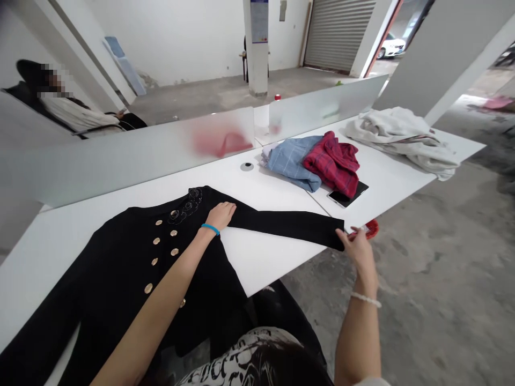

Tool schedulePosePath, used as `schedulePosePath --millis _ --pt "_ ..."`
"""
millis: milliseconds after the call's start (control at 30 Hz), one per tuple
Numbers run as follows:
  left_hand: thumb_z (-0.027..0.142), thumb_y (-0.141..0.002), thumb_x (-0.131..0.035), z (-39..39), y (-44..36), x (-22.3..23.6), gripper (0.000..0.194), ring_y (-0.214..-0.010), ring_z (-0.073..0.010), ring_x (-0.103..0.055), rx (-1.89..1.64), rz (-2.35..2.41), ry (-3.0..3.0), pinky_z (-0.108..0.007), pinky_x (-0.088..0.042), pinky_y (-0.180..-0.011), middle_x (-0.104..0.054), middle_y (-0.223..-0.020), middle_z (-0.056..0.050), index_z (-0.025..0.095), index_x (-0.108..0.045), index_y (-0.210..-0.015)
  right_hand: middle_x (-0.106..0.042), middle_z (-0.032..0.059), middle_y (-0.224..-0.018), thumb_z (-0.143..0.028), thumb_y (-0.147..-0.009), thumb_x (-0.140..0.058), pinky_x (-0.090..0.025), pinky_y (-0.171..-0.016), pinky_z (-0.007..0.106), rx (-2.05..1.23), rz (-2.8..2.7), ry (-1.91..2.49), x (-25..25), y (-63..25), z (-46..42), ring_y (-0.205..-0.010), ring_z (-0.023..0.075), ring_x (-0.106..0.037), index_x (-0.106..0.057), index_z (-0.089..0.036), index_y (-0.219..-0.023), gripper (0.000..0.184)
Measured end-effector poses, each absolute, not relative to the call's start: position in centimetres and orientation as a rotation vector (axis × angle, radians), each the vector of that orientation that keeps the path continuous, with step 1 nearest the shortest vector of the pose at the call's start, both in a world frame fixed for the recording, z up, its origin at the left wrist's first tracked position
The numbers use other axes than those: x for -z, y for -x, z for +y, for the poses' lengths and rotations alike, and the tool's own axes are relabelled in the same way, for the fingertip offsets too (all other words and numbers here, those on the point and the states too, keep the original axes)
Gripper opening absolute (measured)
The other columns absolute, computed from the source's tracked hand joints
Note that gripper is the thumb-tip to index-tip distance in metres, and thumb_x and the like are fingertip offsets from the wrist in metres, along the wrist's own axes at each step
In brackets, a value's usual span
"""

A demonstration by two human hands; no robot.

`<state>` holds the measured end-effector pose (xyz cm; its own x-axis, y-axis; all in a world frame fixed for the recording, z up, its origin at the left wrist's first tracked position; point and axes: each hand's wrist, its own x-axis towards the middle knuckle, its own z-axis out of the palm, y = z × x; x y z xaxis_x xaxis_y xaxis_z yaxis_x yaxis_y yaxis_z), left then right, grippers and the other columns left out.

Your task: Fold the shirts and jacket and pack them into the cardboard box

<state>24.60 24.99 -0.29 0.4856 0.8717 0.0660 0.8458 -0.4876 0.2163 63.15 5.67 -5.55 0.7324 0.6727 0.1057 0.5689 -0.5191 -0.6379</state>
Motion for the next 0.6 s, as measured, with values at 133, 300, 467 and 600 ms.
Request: schedulePosePath --millis 133,300,467,600 --pt "0.033 -0.092 -0.036 25.0 -25.3 2.1 0.047 -0.130 -0.0320 -0.040 -0.199 1.538 -2.565 -0.047 -0.030 -0.107 -0.047 -0.139 -0.018 0.010 -0.051 -0.129 -0.064 0.0120 -0.078 -0.064 -0.062 -0.059 -0.045 -0.064 0.037 -0.266 -0.866 2.229 6.9 -61.0 4.7 -0.071 0.0259 -0.060 -0.058 -0.015 -0.091 0.057" --pt "0.051 -0.088 -0.037 25.7 -25.2 3.0 0.073 -0.142 -0.0334 -0.011 -0.009 1.578 -2.436 -0.051 -0.014 -0.113 -0.017 -0.154 -0.019 0.008 -0.025 -0.146 -0.065 0.0117 -0.085 -0.064 -0.070 -0.051 -0.046 -0.072 0.037 -0.067 -0.790 2.049 5.4 -59.4 3.6 -0.079 0.0254 -0.060 -0.057 -0.018 -0.088 0.050" --pt "0.055 -0.088 -0.035 26.7 -25.3 2.9 0.076 -0.142 -0.0332 -0.008 -0.072 1.608 -2.416 -0.052 -0.010 -0.114 -0.016 -0.154 -0.018 0.009 -0.022 -0.147 -0.064 0.0130 -0.086 -0.065 -0.064 -0.057 -0.047 -0.067 0.035 -0.196 -0.762 2.115 5.8 -59.1 3.4 -0.075 0.0247 -0.060 -0.056 -0.012 -0.103 0.066" --pt "0.050 -0.092 -0.030 25.2 -24.3 2.7 0.067 -0.141 -0.0291 -0.018 -0.315 1.612 -2.466 -0.047 -0.015 -0.115 -0.029 -0.151 -0.016 0.008 -0.029 -0.144 -0.063 0.0097 -0.068 -0.066 -0.064 -0.056 -0.045 -0.052 0.032 -0.576 -0.674 2.163 6.8 -59.5 2.8 -0.058 0.0220 -0.058 -0.062 -0.009 -0.096 0.065"
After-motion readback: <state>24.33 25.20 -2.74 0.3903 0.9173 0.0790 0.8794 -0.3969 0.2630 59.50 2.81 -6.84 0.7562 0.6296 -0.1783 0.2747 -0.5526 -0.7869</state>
